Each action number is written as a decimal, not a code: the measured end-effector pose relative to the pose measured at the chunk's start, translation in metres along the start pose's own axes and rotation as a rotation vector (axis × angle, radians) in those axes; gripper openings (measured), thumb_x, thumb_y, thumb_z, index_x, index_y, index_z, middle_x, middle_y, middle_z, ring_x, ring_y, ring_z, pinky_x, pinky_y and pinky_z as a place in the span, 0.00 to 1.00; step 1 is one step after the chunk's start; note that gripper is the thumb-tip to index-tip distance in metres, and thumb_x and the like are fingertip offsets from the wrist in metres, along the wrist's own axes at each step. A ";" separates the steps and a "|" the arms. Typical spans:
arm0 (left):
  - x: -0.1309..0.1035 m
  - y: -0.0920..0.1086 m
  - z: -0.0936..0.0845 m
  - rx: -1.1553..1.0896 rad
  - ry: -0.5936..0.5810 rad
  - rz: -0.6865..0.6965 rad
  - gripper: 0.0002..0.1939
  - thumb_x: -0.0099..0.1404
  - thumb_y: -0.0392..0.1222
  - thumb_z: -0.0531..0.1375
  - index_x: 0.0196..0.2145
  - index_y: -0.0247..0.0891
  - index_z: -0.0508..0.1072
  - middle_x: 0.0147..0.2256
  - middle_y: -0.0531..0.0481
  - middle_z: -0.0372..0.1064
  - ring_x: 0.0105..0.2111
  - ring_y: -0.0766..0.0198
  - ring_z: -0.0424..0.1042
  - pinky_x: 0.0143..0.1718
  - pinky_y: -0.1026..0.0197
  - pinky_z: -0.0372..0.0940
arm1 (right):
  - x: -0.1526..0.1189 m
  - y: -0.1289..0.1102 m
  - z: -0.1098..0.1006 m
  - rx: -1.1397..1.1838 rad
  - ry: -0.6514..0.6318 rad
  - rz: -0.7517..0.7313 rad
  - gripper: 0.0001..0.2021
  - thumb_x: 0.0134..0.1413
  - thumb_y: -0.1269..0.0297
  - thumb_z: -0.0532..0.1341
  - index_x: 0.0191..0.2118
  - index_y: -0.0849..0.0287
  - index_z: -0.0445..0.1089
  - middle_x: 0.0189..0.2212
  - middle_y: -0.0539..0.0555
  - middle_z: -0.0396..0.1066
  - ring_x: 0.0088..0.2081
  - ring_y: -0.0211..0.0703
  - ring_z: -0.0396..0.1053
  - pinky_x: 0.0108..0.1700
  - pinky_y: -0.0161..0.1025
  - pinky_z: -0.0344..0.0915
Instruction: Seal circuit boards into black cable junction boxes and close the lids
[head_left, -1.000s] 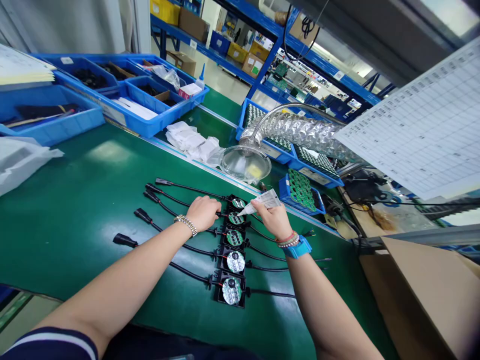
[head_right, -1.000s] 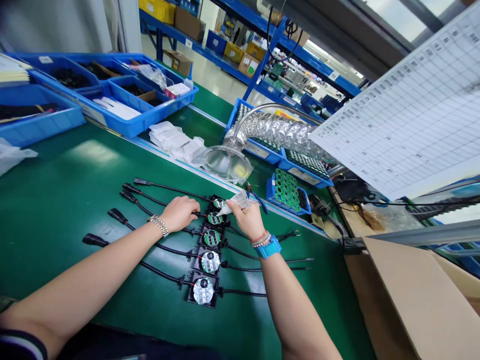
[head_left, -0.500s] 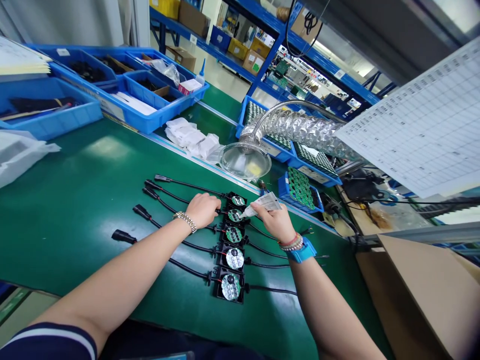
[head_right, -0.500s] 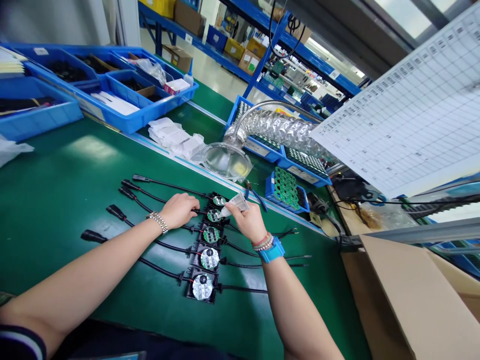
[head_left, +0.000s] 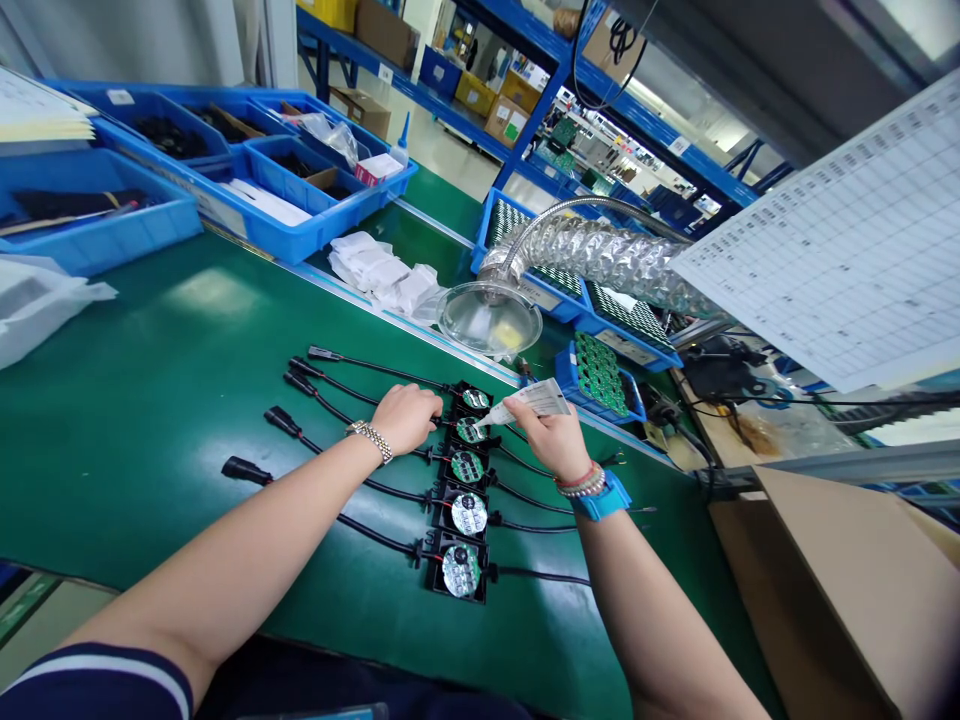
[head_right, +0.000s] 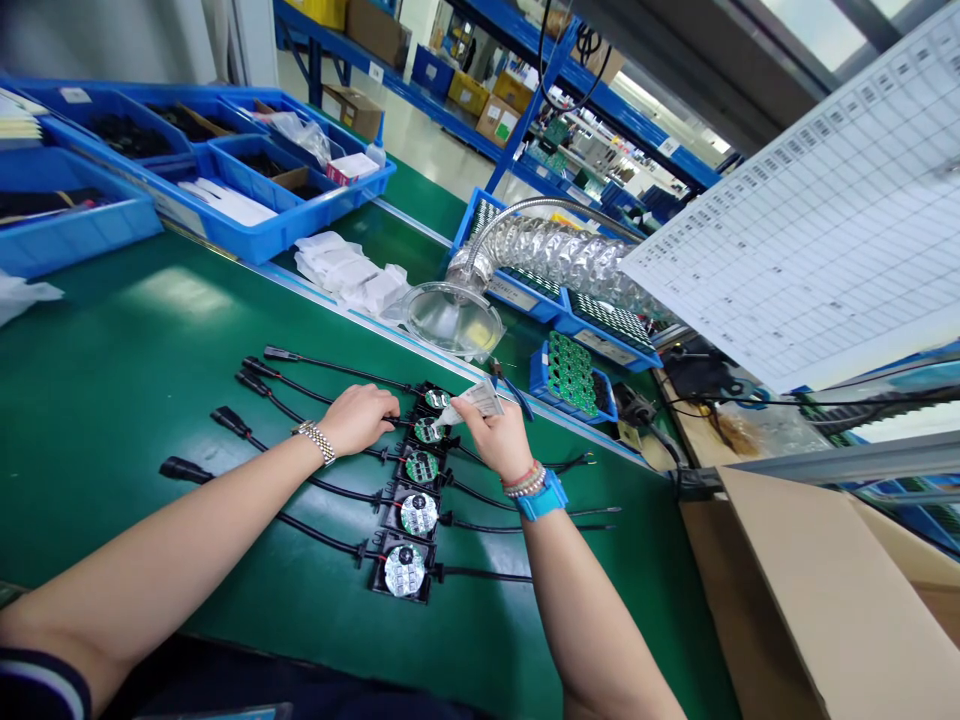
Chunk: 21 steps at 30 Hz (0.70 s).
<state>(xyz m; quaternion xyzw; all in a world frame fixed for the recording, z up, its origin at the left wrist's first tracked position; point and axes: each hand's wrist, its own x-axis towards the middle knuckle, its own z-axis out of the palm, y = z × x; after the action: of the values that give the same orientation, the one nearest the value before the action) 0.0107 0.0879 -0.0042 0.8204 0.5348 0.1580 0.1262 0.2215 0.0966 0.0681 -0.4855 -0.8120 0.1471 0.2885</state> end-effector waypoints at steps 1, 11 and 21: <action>0.000 0.000 0.000 0.000 -0.001 0.003 0.05 0.56 0.38 0.62 0.33 0.40 0.72 0.34 0.52 0.72 0.36 0.58 0.67 0.35 0.59 0.57 | 0.001 0.000 0.003 0.017 0.003 0.008 0.17 0.53 0.54 0.55 0.21 0.59 0.69 0.20 0.52 0.71 0.24 0.42 0.69 0.29 0.36 0.64; -0.002 0.003 -0.005 -0.003 -0.001 0.011 0.04 0.56 0.37 0.61 0.32 0.40 0.72 0.33 0.51 0.72 0.36 0.58 0.67 0.34 0.59 0.57 | 0.010 -0.002 0.022 -0.012 -0.063 -0.017 0.17 0.54 0.54 0.55 0.22 0.60 0.68 0.20 0.53 0.70 0.24 0.41 0.67 0.28 0.36 0.62; -0.001 0.002 -0.003 -0.010 -0.005 0.011 0.04 0.56 0.37 0.62 0.32 0.40 0.72 0.33 0.52 0.72 0.36 0.59 0.67 0.35 0.59 0.57 | 0.007 -0.005 0.010 -0.062 -0.087 -0.102 0.18 0.56 0.55 0.54 0.22 0.59 0.70 0.21 0.52 0.71 0.23 0.40 0.69 0.28 0.34 0.62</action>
<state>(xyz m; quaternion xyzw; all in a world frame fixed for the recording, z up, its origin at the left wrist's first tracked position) 0.0110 0.0859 -0.0006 0.8231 0.5292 0.1593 0.1308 0.2090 0.1010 0.0650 -0.4454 -0.8517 0.1279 0.2447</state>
